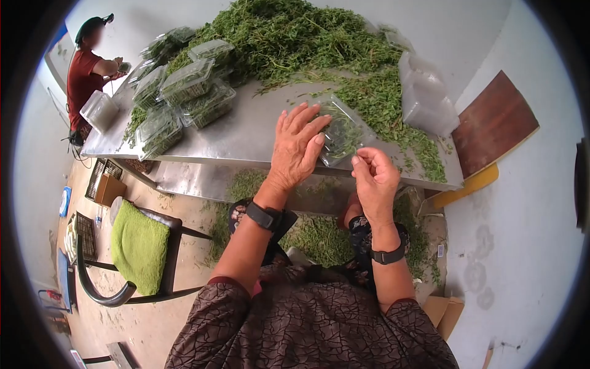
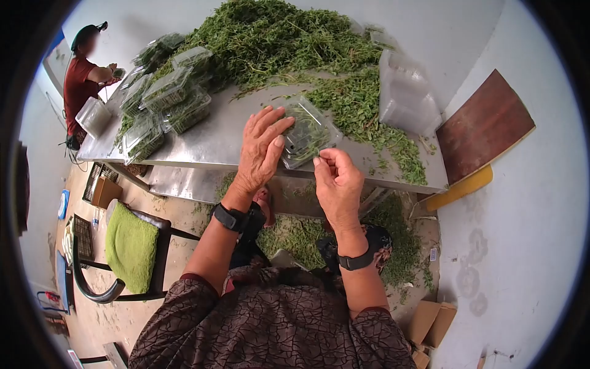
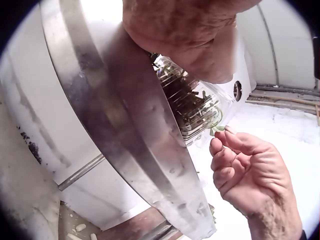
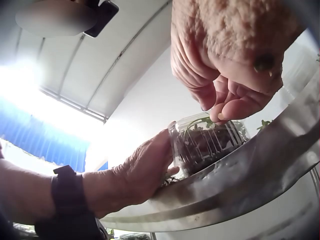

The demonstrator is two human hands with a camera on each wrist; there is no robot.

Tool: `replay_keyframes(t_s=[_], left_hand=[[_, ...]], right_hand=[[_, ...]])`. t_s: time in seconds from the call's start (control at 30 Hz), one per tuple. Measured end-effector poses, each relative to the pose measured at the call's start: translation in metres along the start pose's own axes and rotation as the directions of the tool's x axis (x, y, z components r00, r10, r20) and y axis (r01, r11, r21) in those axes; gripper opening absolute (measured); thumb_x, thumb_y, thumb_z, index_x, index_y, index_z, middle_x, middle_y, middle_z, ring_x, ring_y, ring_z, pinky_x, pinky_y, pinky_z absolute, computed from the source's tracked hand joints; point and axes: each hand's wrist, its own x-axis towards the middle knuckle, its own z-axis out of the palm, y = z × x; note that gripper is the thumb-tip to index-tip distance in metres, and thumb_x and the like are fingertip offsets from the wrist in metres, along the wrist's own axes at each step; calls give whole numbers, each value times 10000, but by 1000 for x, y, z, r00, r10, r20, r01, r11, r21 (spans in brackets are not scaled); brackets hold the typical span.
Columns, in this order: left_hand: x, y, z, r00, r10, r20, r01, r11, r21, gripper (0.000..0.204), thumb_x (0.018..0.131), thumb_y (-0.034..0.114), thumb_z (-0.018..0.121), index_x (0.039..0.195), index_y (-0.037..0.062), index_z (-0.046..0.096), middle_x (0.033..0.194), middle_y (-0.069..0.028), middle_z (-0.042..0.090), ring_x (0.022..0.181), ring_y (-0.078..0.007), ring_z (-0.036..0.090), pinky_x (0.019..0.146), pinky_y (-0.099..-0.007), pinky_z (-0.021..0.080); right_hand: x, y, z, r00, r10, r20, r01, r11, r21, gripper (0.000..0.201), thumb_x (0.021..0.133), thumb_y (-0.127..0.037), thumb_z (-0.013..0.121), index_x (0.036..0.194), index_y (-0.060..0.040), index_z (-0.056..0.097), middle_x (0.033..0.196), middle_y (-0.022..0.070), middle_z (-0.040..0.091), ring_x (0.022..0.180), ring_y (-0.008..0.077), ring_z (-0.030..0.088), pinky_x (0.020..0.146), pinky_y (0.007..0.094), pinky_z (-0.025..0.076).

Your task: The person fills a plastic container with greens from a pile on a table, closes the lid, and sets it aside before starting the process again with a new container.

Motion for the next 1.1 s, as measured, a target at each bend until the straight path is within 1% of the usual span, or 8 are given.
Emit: replay_keyframes(t_s=[0.23,0.4,0.5,0.6,0.67,0.8,0.87,1.1], left_hand=[[0,-1,-1,1000,14,24,-15,999,30,367,943,294,414,1211,123,599,1320,-110,506,1291,-322,389,1106,-503,189],[-1,0,0,1000,9,21,-10,999,33,362,935,295,424,1205,127,599,1322,-109,502,1292,-326,385,1106,-510,183],[0,0,1,1000,8,19,-9,999,30,353,909,282,459,1193,130,604,1312,-103,503,1290,-320,384,1105,-519,182],[0,0,0,1000,5,23,-5,1000,31,351,908,283,461,1189,132,605,1310,-102,504,1291,-319,384,1106,-519,182],[0,1,-1,999,3,32,-4,999,37,356,929,296,432,1195,131,601,1318,-105,503,1293,-325,383,1108,-514,182],[0,1,-1,999,-2,34,1,999,41,352,929,294,434,1190,130,604,1315,-104,505,1293,-324,384,1110,-510,180],[0,1,0,999,-2,34,0,999,41,350,929,293,434,1188,130,606,1314,-105,505,1294,-323,384,1112,-509,179],[0,1,0,1000,-3,24,2,1000,27,340,905,264,461,1177,126,611,1300,-103,509,1290,-318,385,1111,-521,175]], right_hand=[[3,5,5,997,-39,-66,35,998,-58,94,849,-19,634,925,31,612,718,18,612,621,50,523,567,217,447],[4,12,6,990,-125,-59,112,976,-184,85,866,-17,602,932,36,604,722,24,609,602,59,548,558,201,448],[5,17,7,981,-163,-107,140,970,-197,41,834,-9,628,857,18,607,630,24,591,559,58,505,520,230,432],[6,16,6,989,-125,-82,110,980,-166,24,844,-1,597,850,21,591,650,29,597,563,68,521,524,227,440],[6,4,6,997,-12,-70,13,1000,14,26,853,-1,568,850,24,577,678,42,610,573,81,553,525,232,458],[8,-1,1,997,56,-46,-54,997,49,40,864,-10,546,850,16,572,707,59,627,586,87,580,515,224,463],[9,-5,-1,985,167,-39,-161,979,127,60,872,-23,536,837,3,576,718,64,639,585,77,582,501,208,453],[11,-2,-7,981,188,-40,-178,968,175,79,875,-33,522,837,-3,584,730,56,643,581,71,580,488,201,452]])
